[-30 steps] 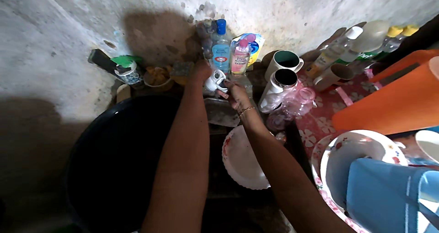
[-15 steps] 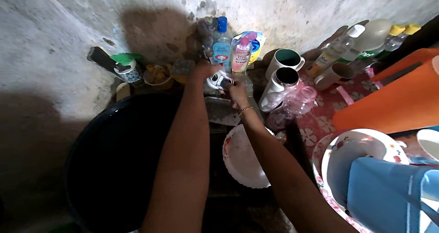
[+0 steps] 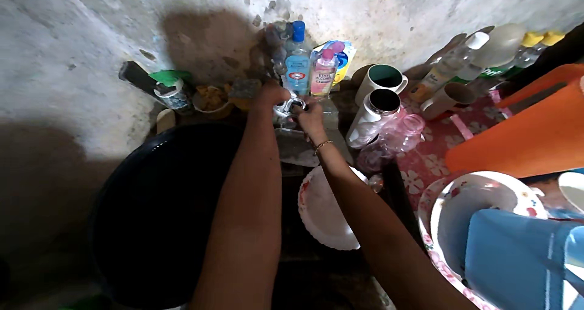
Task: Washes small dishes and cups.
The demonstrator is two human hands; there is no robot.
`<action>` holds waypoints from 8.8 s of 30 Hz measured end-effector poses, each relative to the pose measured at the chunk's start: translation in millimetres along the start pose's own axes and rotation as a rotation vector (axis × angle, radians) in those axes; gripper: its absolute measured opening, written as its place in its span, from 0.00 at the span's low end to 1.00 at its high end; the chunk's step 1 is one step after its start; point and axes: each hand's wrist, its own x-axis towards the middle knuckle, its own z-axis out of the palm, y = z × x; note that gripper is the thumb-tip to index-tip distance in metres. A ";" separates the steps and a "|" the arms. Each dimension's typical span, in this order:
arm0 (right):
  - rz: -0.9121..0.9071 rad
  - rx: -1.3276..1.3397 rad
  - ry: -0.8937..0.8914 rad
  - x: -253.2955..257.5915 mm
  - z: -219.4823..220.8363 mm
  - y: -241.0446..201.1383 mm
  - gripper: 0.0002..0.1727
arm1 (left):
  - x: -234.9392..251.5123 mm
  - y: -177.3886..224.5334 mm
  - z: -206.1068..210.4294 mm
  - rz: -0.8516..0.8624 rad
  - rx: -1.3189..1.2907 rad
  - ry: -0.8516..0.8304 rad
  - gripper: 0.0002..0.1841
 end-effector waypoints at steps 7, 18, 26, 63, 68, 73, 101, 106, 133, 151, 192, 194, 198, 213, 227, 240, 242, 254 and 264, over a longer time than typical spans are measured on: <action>-0.040 -0.035 0.016 -0.1 -4.1 2.3 0.20 | 1.7 0.6 -0.4 0.050 0.056 -0.015 0.31; -0.007 0.261 -0.068 2.7 -10.9 0.7 0.24 | -1.5 5.7 -0.8 -0.016 -0.039 -0.011 0.24; 0.014 0.390 -0.111 4.1 -17.7 6.0 0.26 | -6.5 9.1 -2.4 -0.022 0.000 -0.002 0.26; -0.128 -0.173 -0.094 -22.2 0.1 -18.5 0.43 | -4.2 3.9 -2.3 -0.002 -0.175 0.068 0.32; -0.152 -0.328 -0.125 -22.8 2.4 -32.6 0.44 | 0.9 -1.6 0.3 0.025 -0.218 0.018 0.29; -0.202 -0.285 -0.044 -2.2 -22.6 -11.0 0.31 | 4.1 0.3 0.2 0.018 -0.305 -0.068 0.32; 0.521 0.643 -0.008 -1.9 -6.6 21.6 0.19 | 4.0 -3.1 -1.7 0.064 -0.269 0.063 0.32; 0.058 0.366 -0.186 1.4 2.4 22.7 0.32 | 5.7 -5.1 -2.8 0.087 -0.156 0.103 0.32; 0.503 0.630 -0.192 3.0 -17.6 -2.8 0.31 | -1.6 1.7 -3.8 0.076 -0.032 -0.052 0.28; 0.305 0.405 -0.015 3.3 -13.0 5.2 0.25 | 2.9 -1.3 -4.0 0.116 -0.119 -0.002 0.20; 0.197 0.131 0.120 18.2 3.5 8.5 0.19 | -11.5 6.4 -5.2 -0.047 -0.105 -0.065 0.29; 0.202 0.113 0.078 20.4 6.0 12.6 0.19 | -17.7 11.0 -7.1 -0.032 0.018 -0.027 0.25; 0.260 0.163 0.052 17.2 11.4 10.9 0.18 | -16.9 14.1 -6.8 -0.050 0.051 0.003 0.24; 0.230 0.299 0.239 20.7 -11.4 2.0 0.19 | -0.2 5.9 -5.4 -0.081 -0.351 -0.162 0.31; -0.463 -0.186 0.093 -2.6 -14.8 8.2 0.58 | -4.2 2.4 -3.1 0.021 -0.439 -0.136 0.30; -0.524 -0.389 0.008 -1.4 -20.6 0.8 0.40 | -7.7 4.3 -5.2 0.046 -0.390 -0.200 0.33; -0.467 -0.326 -0.031 -1.3 -23.8 2.6 0.50 | -6.8 4.9 -4.2 0.043 -0.417 -0.188 0.34; -0.436 -0.305 -0.020 -1.5 -16.5 -1.8 0.65 | -12.1 6.0 -4.9 0.112 -0.466 -0.242 0.24; -0.420 -0.309 -0.010 -1.5 -13.5 -0.2 0.68 | -10.0 4.8 -3.9 0.157 -0.398 -0.177 0.25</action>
